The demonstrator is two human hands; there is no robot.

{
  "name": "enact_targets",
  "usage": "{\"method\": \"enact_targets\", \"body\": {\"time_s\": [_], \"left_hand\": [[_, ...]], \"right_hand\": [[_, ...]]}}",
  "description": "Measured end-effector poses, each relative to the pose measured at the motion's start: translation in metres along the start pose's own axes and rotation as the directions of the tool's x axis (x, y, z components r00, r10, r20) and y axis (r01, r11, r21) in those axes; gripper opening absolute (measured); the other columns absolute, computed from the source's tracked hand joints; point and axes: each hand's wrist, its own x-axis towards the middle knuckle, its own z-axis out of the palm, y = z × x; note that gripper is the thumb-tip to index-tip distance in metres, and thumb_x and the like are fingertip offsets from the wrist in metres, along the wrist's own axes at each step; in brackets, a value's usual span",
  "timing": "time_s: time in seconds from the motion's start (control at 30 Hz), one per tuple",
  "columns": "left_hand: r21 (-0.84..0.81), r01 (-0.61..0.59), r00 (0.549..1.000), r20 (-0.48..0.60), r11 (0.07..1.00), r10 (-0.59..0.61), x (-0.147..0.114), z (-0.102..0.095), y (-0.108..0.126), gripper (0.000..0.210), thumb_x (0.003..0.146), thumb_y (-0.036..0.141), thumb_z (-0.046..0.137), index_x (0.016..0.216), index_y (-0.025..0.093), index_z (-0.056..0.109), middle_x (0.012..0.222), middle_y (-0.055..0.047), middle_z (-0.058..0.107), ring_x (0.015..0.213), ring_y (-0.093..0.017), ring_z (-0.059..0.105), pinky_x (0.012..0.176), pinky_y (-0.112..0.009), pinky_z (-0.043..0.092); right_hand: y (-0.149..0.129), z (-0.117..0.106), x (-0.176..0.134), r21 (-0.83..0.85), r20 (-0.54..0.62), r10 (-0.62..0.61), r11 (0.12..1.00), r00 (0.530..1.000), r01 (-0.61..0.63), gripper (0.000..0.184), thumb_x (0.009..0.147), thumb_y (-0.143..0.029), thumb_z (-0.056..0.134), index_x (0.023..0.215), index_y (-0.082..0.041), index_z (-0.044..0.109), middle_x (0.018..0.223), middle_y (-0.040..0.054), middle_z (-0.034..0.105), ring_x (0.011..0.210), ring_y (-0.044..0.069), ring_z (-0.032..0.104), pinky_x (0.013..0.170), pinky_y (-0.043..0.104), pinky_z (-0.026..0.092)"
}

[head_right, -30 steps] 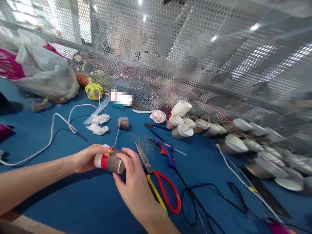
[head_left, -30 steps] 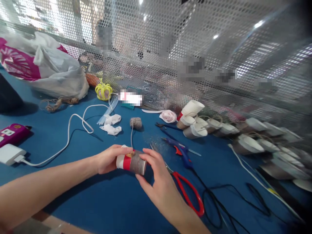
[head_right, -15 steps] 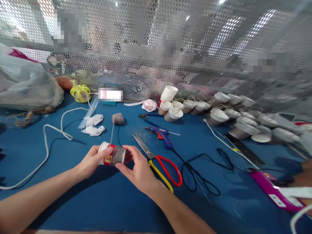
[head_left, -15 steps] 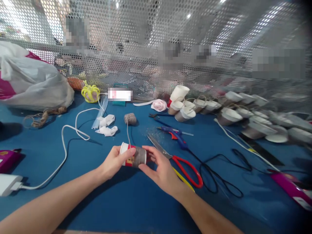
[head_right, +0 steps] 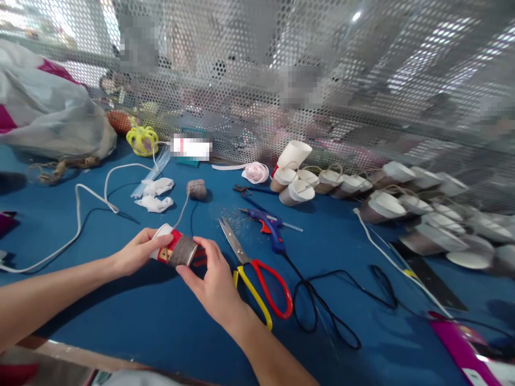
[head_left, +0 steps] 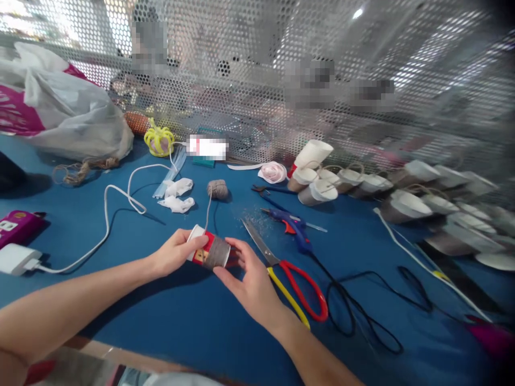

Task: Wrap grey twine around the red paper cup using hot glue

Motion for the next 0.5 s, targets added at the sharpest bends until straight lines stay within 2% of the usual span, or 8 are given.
{"method": "enact_targets", "body": {"time_s": [0.3, 0.5], "left_hand": [[0.088, 0.022, 0.997, 0.067, 0.996, -0.028, -0.0015, -0.0005, 0.0001, 0.034, 0.072, 0.041, 0.052, 0.074, 0.009, 0.064, 0.065, -0.003, 0.063, 0.058, -0.01, 0.052, 0.059, -0.02, 0.039], [0.08, 0.02, 0.999, 0.025, 0.997, -0.022, -0.0018, 0.0036, 0.0043, 0.031, 0.069, 0.041, 0.055, 0.068, 0.01, 0.063, 0.059, -0.001, 0.061, 0.054, -0.01, 0.05, 0.055, -0.02, 0.038]], "right_hand": [[0.0071, -0.0032, -0.0014, 0.046, 0.044, 0.048, 0.998, 0.998, -0.05, 0.044, 0.073, -0.027, 0.055, 0.113, -0.021, 0.036, 0.112, 0.011, 0.051, 0.097, 0.021, 0.054, 0.082, 0.037, 0.046], [0.0074, -0.0015, 0.0011, 0.08, 0.053, 0.045, 0.996, 0.998, -0.05, 0.043, 0.074, -0.027, 0.055, 0.112, -0.02, 0.036, 0.11, 0.0104, 0.053, 0.09, 0.019, 0.057, 0.08, 0.037, 0.048]]}}
